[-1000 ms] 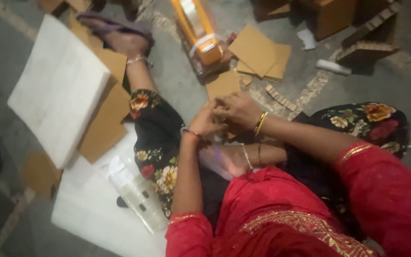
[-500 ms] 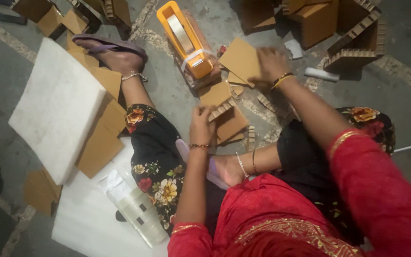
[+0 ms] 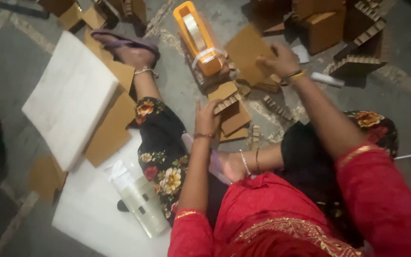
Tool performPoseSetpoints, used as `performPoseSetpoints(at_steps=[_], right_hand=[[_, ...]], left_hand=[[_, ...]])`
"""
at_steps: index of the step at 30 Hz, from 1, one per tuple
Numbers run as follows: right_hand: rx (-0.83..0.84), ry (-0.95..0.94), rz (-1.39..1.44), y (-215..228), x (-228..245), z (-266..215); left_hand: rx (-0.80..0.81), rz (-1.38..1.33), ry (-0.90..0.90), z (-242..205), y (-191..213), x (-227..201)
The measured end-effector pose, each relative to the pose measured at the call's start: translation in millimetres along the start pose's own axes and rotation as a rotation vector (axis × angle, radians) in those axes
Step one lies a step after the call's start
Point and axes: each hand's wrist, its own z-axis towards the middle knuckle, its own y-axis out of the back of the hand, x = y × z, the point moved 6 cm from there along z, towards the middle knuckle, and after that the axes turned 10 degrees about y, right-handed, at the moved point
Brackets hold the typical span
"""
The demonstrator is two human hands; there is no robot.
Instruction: The person sits on the floor and assembles small cardboard boxes by folding the flaps and securing them with clear adhesive tape. They repeatedly pick up flat cardboard pieces, fold them into box shapes, and use a tape dispenser to seal the edges.
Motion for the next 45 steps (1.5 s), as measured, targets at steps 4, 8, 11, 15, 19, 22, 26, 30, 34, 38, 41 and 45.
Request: performPoseSetpoints(at_steps=[4,8,11,15,19,22,26,30,34,38,41,45], right_hand=[[0.274,0.093,0.254,-8,28,-44],[0.513,0.172,-0.067,-51,49,-77],[0.533,0.336,-0.265,-83,47,-82],[0.430,0.133,-0.328,-104,-1,-78],[0.224,0.421,-0.304,-115,-11,-67],[0.087,0.304,-0.215,-125,-11,-77],[0.037,0.407,-0.115,-133,3,-63],[0.046,0.596,-0.305,-133,13,-54],[0.379,0.424,0.357,-127,25,-53],[0.444,0.532,0.130,-122,47,-70],[0.481,0.392,0.248,-128,33,-71],[0.440,0.335,0.403,-144,3,-55]], left_hand=[[0.054,-0.040,0.086,2,8,1],[0.060,-0.096,0.170,1,11,-1],[0.103,-0.273,0.116,1,17,-3],[0.163,-0.234,0.128,6,19,-9],[0.233,-0.219,0.015,11,16,-2],[0.278,-0.202,-0.047,16,14,1],[0.247,-0.239,0.086,15,13,6],[0.159,-0.307,0.238,13,2,19],[0.173,-0.787,0.245,20,-21,45],[0.274,-0.853,0.140,2,-33,40],[0.335,-0.776,0.373,2,-34,41],[-0.082,-0.348,-0.050,8,14,6]])
